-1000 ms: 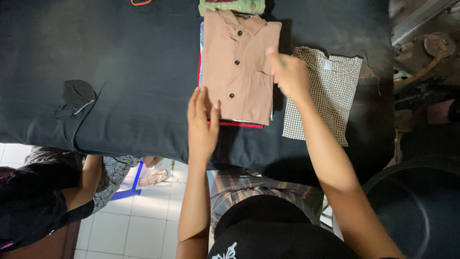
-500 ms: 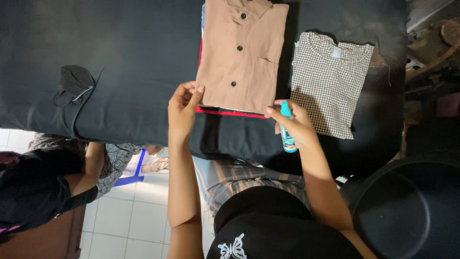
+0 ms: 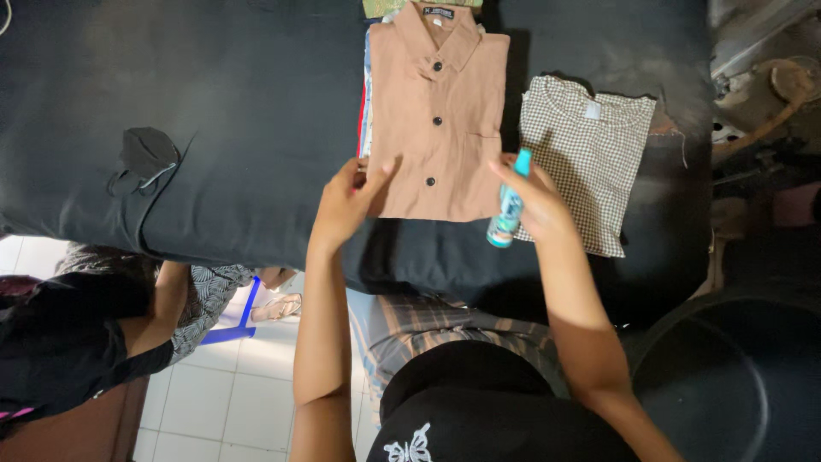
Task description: The person sprays a liquid from a small bottle onto a stack of folded shirts and smooths them with their hands. They handle several shirts, including a beige button-up, a checkered shirt, a black t-shirt, a denim shirt, and a red t-shirt. Finally, they place a clear plastic bag over the stack.
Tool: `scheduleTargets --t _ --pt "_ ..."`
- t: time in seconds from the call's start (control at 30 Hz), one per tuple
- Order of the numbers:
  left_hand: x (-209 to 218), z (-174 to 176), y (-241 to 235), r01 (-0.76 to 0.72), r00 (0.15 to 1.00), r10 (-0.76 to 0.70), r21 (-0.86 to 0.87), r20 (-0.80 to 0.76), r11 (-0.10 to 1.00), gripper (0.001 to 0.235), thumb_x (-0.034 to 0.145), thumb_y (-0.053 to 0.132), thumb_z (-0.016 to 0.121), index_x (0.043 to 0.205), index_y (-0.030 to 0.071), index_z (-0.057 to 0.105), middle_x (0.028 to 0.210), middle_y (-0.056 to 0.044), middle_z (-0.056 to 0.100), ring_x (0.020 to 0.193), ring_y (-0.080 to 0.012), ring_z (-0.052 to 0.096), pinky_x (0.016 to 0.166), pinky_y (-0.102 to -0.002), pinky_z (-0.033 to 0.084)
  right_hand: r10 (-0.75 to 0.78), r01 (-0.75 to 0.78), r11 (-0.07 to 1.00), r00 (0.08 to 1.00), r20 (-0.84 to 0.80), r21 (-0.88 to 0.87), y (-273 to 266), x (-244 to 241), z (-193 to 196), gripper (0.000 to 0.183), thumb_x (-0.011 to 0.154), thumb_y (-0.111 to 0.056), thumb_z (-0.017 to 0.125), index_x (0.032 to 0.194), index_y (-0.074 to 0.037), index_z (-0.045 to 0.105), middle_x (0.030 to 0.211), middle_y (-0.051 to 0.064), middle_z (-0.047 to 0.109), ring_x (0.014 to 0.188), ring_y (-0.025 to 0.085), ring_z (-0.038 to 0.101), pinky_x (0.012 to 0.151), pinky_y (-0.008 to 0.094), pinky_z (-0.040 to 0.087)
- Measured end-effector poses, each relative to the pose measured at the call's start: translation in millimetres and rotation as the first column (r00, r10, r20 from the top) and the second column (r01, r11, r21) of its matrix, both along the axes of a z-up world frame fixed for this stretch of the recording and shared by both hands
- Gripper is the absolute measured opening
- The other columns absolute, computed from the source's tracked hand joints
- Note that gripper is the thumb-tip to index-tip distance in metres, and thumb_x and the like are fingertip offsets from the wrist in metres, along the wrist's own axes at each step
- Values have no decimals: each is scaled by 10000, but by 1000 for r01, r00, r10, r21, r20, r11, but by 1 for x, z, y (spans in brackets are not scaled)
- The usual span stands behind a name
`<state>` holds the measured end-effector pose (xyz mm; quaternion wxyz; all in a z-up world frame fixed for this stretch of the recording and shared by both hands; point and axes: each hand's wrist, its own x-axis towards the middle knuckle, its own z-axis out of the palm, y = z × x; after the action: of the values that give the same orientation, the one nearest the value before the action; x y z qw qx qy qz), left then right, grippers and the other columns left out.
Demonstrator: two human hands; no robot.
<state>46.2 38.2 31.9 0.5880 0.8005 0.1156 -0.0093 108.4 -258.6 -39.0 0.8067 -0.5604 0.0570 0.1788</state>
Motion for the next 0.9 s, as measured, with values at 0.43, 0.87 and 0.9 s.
scheduleTargets --t 0.43,0.87,0.9 --pt "-15 -1 -33 215 977 -175 -614 125 759 842 870 -4 729 1590 -32 294 1468 -134 546 1190 -219 668 1061 -342 497 42 -33 987 998 -53 157 -42 -41 75 794 732 35 644 1501 13 446 1349 149 650 1199 249 656 996 394 536" --pt "113 1 -164 432 900 -296 -743 320 511 819 922 15 698 1618 -8 268 1550 -164 506 1416 -235 523 1171 -347 436 -86 68 996 918 387 61 -157 31 112 637 894 54 601 1526 17 527 1337 107 681 1207 203 672 1077 353 552" --pt "119 1 -170 473 879 -309 -738 362 480 818 937 14 692 1628 6 256 1567 -147 487 1427 -232 512 1179 -352 435 -79 70 997 889 451 37 -166 35 114 634 908 59 600 1536 16 525 1350 107 682 1212 199 675 1087 346 548"
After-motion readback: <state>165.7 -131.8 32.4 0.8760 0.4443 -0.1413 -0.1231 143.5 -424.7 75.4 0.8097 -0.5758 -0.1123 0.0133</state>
